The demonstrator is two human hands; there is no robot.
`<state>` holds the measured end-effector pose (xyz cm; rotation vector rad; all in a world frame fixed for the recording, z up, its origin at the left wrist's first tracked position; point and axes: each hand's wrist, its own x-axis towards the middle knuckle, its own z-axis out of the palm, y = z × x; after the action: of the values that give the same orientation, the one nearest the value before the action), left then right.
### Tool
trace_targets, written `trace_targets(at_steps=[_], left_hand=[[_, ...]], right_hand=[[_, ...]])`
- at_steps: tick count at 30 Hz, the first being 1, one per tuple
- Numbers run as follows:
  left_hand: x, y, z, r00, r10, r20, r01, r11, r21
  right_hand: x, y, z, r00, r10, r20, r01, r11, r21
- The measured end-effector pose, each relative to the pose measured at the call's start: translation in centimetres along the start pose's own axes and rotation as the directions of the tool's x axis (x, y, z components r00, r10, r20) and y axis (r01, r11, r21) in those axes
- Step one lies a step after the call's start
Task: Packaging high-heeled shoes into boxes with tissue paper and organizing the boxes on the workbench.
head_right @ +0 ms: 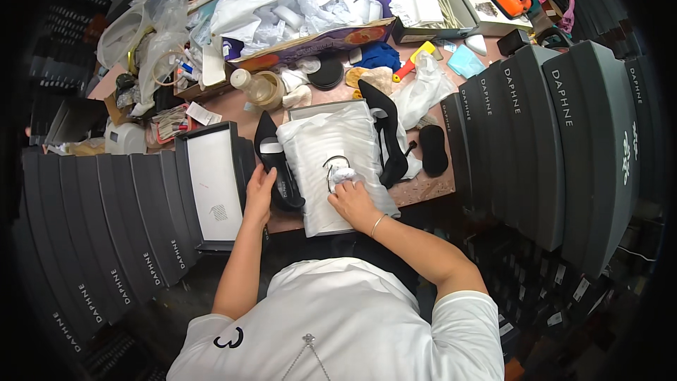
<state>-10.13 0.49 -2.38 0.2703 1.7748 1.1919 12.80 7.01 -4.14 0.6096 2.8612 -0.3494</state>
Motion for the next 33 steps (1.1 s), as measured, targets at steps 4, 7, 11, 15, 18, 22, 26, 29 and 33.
trace_targets(at_steps=[4,7,11,15,18,22,26,29,33], left_hand=[[2.7,-2.3,0.2,0.999,-0.037,0.039,0.041,0.996,-0.085],[2.6,-2.0,-0.3,0.998,-0.06,-0.025,0.06,0.998,-0.012],[-1.0,1.3,-3.1,0.992,-0.016,0.129,0.054,0.954,-0.294],[-5.5,5.0,-4.1,0.957,-0.005,0.29,0.102,0.941,-0.321],[-7.0,4.5,-3.0,0.908,0.038,0.417,0.17,0.877,-0.45],[-8.7,3.5,-0.6,0.852,0.0,0.524,0.359,0.729,-0.583],[-9.5,2.5,0.2,0.883,0.022,0.469,0.305,0.734,-0.607],[-9.7,2.1,-0.2,0.878,-0.041,0.476,0.357,0.72,-0.595],[-10.0,0.9,0.8,0.937,0.027,0.349,0.144,0.879,-0.454]], right_hand=[[-0.5,0.7,0.3,0.978,-0.079,-0.195,0.06,0.993,-0.104],[-0.3,1.4,1.2,0.996,-0.058,-0.075,0.056,0.998,-0.033],[-0.4,1.4,1.2,0.977,-0.033,-0.211,0.049,0.996,0.074],[0.5,0.6,-3.6,0.915,0.381,-0.132,-0.099,0.529,0.843],[0.5,-2.9,-12.9,0.89,0.455,0.029,0.065,-0.19,0.98],[2.2,-3.9,-13.0,0.955,0.288,-0.072,-0.02,0.305,0.952],[2.0,-4.2,-12.7,0.954,0.296,-0.049,-0.024,0.237,0.971],[1.1,-3.9,-12.5,0.957,0.236,-0.169,0.024,0.516,0.856],[2.5,-4.7,-13.2,0.832,0.166,-0.53,0.047,0.93,0.365]])
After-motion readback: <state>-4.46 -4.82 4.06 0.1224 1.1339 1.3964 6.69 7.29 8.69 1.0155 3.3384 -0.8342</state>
